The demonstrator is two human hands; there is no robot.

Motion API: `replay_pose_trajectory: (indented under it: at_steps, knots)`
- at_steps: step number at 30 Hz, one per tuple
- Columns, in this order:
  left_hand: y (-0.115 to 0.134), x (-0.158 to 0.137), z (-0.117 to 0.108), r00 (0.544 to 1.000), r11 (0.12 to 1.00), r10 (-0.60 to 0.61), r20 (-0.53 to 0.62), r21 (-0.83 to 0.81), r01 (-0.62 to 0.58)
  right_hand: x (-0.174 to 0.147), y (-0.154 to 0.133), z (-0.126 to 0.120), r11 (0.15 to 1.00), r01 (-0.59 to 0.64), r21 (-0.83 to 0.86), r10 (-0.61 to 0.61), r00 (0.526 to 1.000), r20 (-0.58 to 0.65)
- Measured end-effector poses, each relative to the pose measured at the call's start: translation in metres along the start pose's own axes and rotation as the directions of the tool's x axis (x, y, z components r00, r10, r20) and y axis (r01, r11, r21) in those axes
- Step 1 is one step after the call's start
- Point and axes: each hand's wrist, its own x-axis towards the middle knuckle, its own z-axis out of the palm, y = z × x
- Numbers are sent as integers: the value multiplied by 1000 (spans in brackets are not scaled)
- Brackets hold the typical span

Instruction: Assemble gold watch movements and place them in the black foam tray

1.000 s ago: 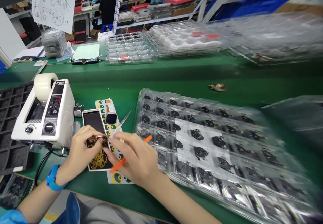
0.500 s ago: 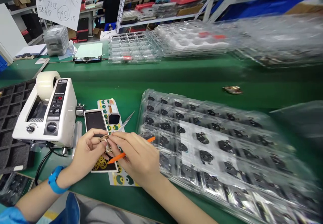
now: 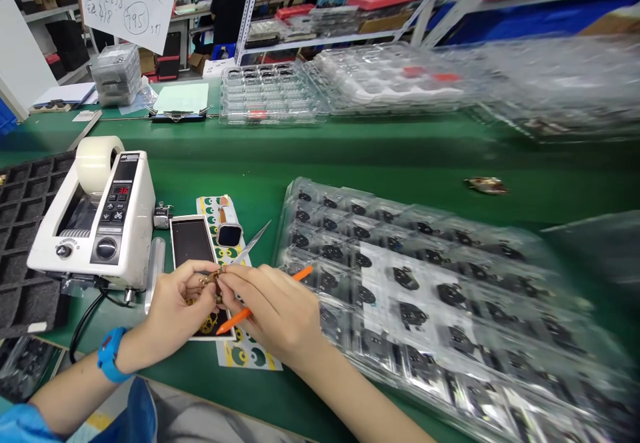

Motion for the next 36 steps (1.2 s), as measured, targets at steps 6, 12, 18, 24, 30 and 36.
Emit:
replay_pose_trajectory:
  at_steps: [6, 12, 18, 24, 30, 36]
  knots:
    - [-4, -2, 0, 999, 996, 41, 27, 83, -43, 0, -5, 0, 999, -30, -31, 28, 997, -71]
    - [-7, -2, -2, 997, 991, 50, 56, 122, -57, -2, -7, 3, 998, -47, -42, 44, 996, -74]
    - [-4, 2, -1, 999, 998, -50, 17, -32, 51, -2, -8, 1, 994, -99, 42, 102, 993, -63]
    - [7, 9, -3, 980, 972, -186, 75, -131, 194, 7, 2, -28, 615, -660, 431, 569, 750, 337]
    - [15, 8, -7, 950, 951, -247, 190, -140, 275, 14, 5, -35, 491, -736, 466, 317, 649, 691]
    - [14, 9, -10, 954, 968, -217, 205, -82, 238, 11, -5, -34, 573, -670, 472, 227, 683, 694]
